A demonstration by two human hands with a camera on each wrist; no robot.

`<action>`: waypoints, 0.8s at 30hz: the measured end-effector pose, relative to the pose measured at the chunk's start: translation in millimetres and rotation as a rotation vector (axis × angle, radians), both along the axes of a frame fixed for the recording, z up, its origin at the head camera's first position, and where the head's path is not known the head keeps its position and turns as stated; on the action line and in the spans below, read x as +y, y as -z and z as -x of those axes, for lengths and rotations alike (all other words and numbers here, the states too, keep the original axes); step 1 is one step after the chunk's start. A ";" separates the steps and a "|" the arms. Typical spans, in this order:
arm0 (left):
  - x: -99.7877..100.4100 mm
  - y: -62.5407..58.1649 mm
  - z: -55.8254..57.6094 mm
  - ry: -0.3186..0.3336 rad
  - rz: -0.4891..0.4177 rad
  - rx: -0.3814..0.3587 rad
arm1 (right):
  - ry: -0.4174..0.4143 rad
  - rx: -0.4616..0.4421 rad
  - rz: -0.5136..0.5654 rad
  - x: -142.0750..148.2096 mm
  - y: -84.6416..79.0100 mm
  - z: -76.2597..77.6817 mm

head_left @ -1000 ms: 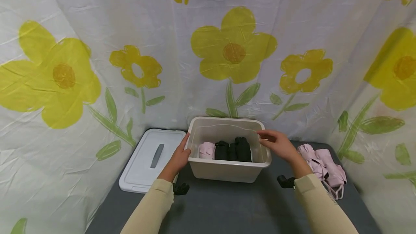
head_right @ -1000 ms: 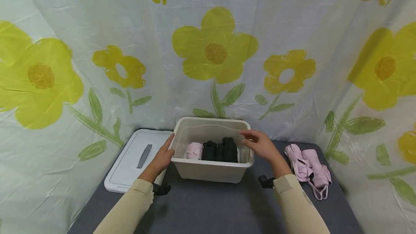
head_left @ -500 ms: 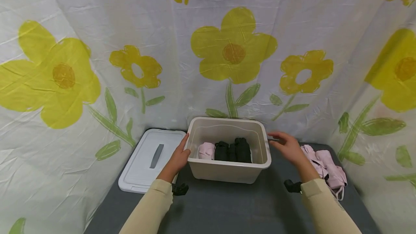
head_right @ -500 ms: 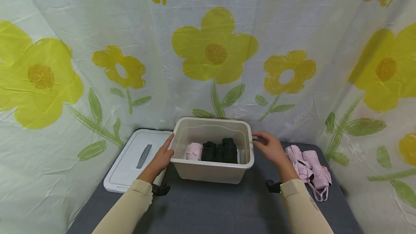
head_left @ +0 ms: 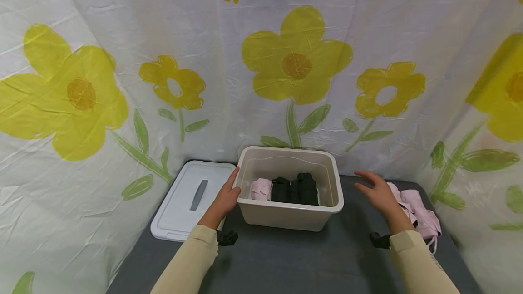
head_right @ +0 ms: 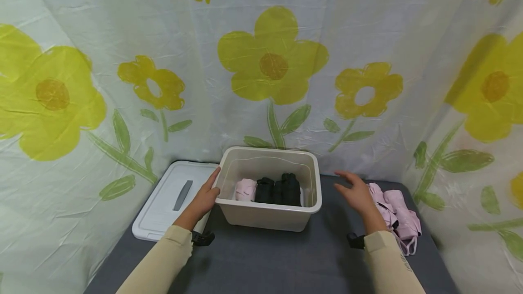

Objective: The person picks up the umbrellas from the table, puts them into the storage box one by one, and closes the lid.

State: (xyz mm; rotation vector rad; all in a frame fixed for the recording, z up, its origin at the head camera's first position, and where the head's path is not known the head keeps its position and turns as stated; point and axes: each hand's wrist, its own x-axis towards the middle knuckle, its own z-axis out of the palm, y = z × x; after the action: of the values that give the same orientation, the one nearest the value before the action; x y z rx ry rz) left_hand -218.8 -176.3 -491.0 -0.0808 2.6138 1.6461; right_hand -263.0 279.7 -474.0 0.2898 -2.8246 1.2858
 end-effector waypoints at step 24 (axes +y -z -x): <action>0.6 0.5 0.3 -0.010 -0.004 -0.004 | 0.078 -0.166 -0.201 56.2 32.8 -0.9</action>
State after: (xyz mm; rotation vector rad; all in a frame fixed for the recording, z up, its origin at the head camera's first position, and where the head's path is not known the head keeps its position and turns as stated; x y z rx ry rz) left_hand -219.1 -175.6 -491.5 -0.0969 2.6119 1.6519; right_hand -262.2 335.9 -506.8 0.0773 -3.0752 1.0600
